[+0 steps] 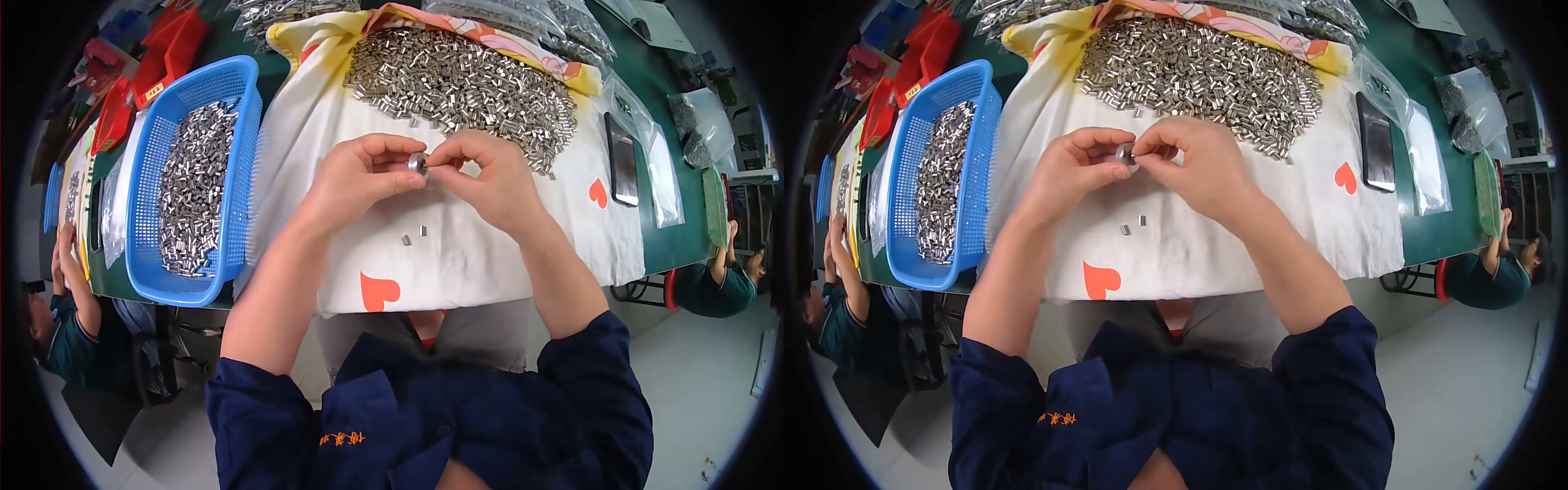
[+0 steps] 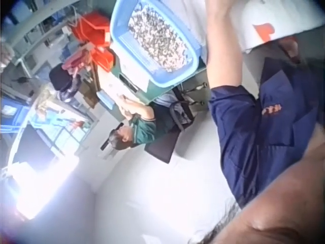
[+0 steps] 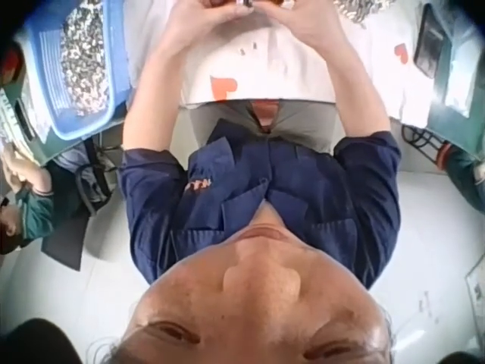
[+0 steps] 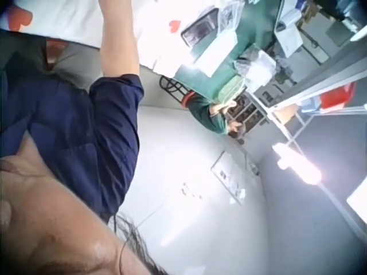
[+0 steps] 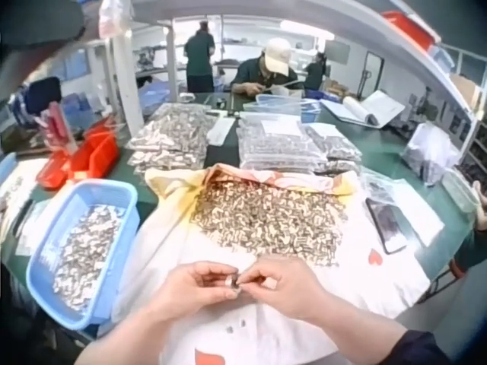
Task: Sorting small metal components on a workbench and placing them into a small cylindrical holder.
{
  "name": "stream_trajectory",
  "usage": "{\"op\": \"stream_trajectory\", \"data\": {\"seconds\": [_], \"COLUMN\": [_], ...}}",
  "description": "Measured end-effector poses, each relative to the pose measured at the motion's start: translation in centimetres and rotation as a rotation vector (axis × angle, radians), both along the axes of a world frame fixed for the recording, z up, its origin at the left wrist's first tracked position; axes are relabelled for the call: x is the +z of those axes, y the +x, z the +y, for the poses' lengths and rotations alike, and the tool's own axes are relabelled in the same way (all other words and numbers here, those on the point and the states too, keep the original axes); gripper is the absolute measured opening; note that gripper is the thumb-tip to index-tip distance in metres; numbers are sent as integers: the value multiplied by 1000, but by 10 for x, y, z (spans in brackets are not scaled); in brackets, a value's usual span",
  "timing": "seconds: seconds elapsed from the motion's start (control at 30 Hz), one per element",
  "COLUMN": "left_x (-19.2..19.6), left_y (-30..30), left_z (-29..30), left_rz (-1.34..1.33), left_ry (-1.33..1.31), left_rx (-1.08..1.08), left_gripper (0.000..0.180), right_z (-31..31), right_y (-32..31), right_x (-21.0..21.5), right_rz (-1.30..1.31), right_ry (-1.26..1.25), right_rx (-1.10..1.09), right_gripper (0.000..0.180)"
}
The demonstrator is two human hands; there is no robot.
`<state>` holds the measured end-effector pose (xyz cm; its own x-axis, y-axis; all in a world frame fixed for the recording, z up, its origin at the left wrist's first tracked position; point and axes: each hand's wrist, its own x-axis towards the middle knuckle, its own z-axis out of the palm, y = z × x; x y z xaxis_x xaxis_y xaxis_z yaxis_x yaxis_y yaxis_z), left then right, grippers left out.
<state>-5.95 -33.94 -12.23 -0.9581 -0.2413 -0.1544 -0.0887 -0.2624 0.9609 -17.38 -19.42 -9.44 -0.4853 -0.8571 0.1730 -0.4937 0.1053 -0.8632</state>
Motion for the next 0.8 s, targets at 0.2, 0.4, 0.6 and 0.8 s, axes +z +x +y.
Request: {"op": "stream_trajectory", "data": {"seconds": [0.2,0.4,0.6,0.8], "left_x": [-3,6,11,13], "left_y": [0,4,10,10], "left_z": [3,3,3,5], "left_rz": [-29,-33,-103,-131], "left_ry": [-75,-87,-43,-128], "left_rx": [31,-40,-176,-296], "left_gripper": [33,33,32,34], "right_z": [1,7,9,-12], "right_y": [5,-6,-7,-31], "right_x": [-4,0,8,1], "right_rz": [215,20,-166,293], "right_ry": [14,36,132,158], "right_rx": [-7,89,163,7], "right_gripper": [7,7,13,11]}}
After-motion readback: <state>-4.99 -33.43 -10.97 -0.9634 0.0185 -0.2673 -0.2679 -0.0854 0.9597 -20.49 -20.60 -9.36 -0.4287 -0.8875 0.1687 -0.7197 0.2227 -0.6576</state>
